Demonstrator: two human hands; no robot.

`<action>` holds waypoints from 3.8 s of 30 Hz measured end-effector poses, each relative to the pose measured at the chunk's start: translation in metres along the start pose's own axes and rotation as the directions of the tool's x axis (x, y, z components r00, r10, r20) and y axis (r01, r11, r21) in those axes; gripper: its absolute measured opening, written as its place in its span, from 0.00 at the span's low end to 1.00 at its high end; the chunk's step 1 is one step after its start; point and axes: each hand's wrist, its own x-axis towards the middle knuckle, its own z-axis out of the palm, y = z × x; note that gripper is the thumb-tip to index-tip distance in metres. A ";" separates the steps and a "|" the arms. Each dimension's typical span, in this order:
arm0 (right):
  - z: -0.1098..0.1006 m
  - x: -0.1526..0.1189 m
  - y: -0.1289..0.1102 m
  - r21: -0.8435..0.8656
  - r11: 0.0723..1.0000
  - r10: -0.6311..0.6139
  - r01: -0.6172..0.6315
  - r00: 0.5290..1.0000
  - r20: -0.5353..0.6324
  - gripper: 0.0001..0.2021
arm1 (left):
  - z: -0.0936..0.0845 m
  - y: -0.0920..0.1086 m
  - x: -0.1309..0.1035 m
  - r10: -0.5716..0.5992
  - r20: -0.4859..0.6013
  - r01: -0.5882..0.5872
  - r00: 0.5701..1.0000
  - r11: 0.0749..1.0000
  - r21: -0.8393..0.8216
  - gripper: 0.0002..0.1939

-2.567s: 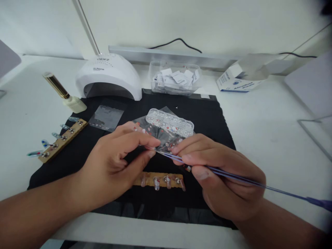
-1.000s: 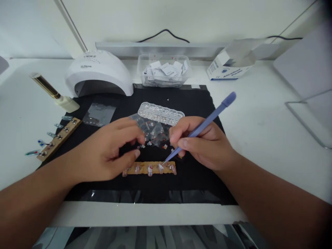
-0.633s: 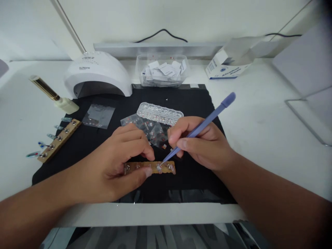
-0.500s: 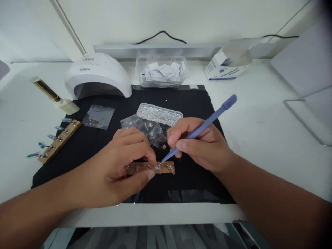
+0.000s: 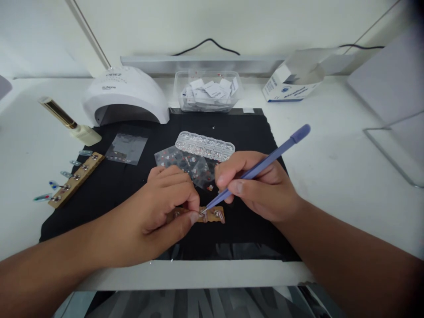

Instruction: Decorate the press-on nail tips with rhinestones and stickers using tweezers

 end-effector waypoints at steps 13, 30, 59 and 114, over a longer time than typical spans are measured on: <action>-0.005 0.001 0.005 0.045 0.998 -0.038 0.042 0.996 -0.084 0.04 | -0.001 -0.012 -0.005 -0.059 -0.137 0.017 0.989 0.957 -0.290 0.05; 0.000 0.002 0.001 0.093 0.994 -0.045 0.055 0.993 -0.111 0.03 | 0.001 -0.011 -0.008 -0.059 -0.221 0.021 0.974 0.985 -0.172 0.05; 0.018 -0.045 -0.011 -0.197 0.971 0.061 -0.135 0.937 -0.343 0.07 | 0.012 -0.001 0.000 0.122 -0.041 -0.104 0.992 0.946 0.306 0.06; 0.020 -0.044 -0.014 -0.229 0.909 0.234 -0.348 0.882 -0.410 0.09 | 0.023 -0.002 0.002 0.209 -0.113 -0.154 0.971 0.915 0.373 0.03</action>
